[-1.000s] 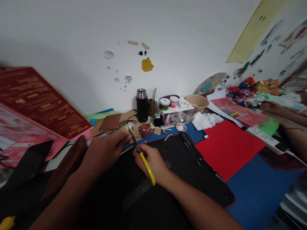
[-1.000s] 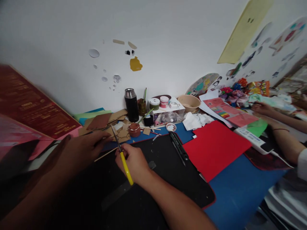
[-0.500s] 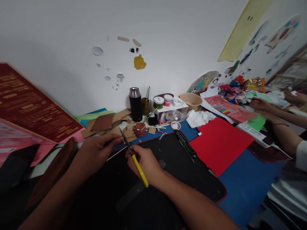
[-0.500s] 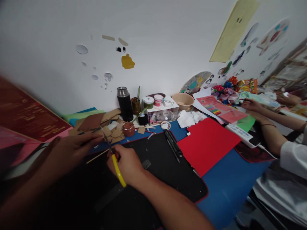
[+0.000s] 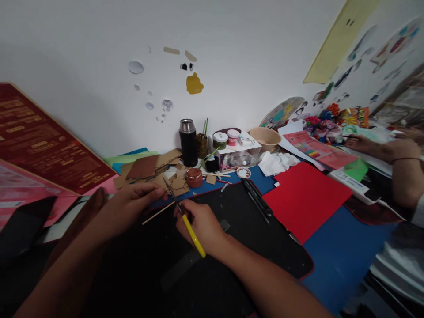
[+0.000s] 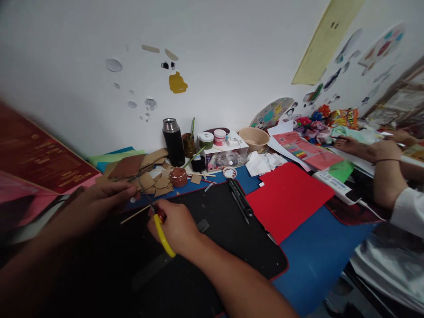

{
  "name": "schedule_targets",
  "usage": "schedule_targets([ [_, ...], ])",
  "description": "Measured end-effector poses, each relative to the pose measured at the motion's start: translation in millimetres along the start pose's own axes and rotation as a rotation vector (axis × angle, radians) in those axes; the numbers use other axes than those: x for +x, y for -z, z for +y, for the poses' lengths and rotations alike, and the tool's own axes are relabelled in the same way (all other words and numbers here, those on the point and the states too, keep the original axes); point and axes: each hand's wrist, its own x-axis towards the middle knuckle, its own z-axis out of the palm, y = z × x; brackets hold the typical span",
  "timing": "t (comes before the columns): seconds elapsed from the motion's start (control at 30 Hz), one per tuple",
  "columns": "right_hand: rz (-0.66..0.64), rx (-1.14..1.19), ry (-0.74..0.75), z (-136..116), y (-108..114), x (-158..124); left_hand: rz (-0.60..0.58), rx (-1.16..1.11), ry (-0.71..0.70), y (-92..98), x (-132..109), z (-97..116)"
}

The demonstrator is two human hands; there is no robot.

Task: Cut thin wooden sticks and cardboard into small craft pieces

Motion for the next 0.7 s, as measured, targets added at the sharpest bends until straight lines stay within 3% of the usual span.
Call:
schedule_targets([
  [0.07,0.03,0.013,-0.004,4,-2,1,0.008,0.079,-0.046,-5.5,1,-2],
  [0.2,0.074,0.012,-0.021,8,-4,3,0.161,0.313,-0.089,-14.1,-1,-1],
  [0.4,0.022,-0.025,0.017,11,-3,2,0.179,0.588,-0.101,-13.2,-6,2],
  [0.7,0.009,-0.056,-0.001,0,-1,1,0.098,0.289,-0.107,-9.4,-2,-2],
])
